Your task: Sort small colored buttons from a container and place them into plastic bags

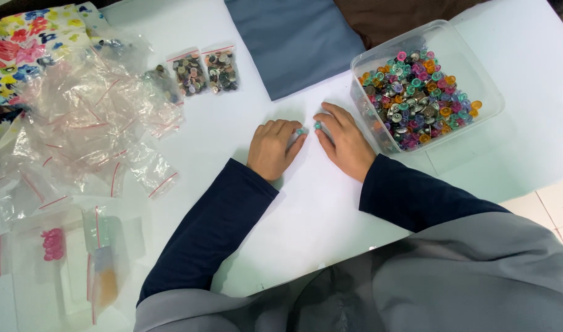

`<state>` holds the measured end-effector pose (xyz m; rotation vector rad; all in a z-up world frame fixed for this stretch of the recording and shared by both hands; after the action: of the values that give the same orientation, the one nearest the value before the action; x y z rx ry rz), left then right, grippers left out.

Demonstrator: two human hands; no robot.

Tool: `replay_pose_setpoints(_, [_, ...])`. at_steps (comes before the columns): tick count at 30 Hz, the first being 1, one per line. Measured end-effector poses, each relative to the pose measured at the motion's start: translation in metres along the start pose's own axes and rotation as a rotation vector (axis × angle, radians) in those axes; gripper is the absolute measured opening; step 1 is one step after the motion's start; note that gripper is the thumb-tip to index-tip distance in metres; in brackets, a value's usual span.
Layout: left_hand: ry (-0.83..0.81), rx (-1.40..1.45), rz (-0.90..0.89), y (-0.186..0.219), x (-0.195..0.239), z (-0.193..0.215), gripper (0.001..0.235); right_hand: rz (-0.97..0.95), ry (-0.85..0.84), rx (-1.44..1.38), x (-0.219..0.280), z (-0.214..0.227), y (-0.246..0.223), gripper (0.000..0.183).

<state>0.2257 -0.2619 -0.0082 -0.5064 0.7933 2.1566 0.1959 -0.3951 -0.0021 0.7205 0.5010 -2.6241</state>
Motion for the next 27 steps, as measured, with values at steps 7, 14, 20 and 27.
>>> replay_pose_setpoints(7, [0.016,-0.032,-0.011,-0.002,0.0,-0.001,0.018,-0.078,-0.022,-0.074,-0.008,-0.004,0.01,0.019])
replay_pose_setpoints(14, [0.014,-0.045,0.006,-0.003,0.0,0.0,0.018,-0.081,-0.029,-0.048,-0.009,-0.002,0.004,0.017])
replay_pose_setpoints(20, [0.004,-0.059,0.016,-0.002,0.0,0.002,0.018,-0.073,-0.022,-0.069,-0.008,0.0,0.003,0.017])
replay_pose_setpoints(27, [0.013,-0.075,0.009,-0.001,-0.001,0.002,0.022,-0.066,-0.038,-0.068,-0.006,-0.005,0.005,0.021])
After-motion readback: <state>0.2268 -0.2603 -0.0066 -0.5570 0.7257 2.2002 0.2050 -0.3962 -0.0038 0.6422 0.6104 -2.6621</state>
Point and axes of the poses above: each hand's wrist, its own x-axis away from the middle knuckle, its own z-axis out of the back of the hand, y = z × x, the point moved 10 cm from there along -x, towards the middle knuckle, and after that the axes turned 6 degrees about x, right-handed, at the moved point
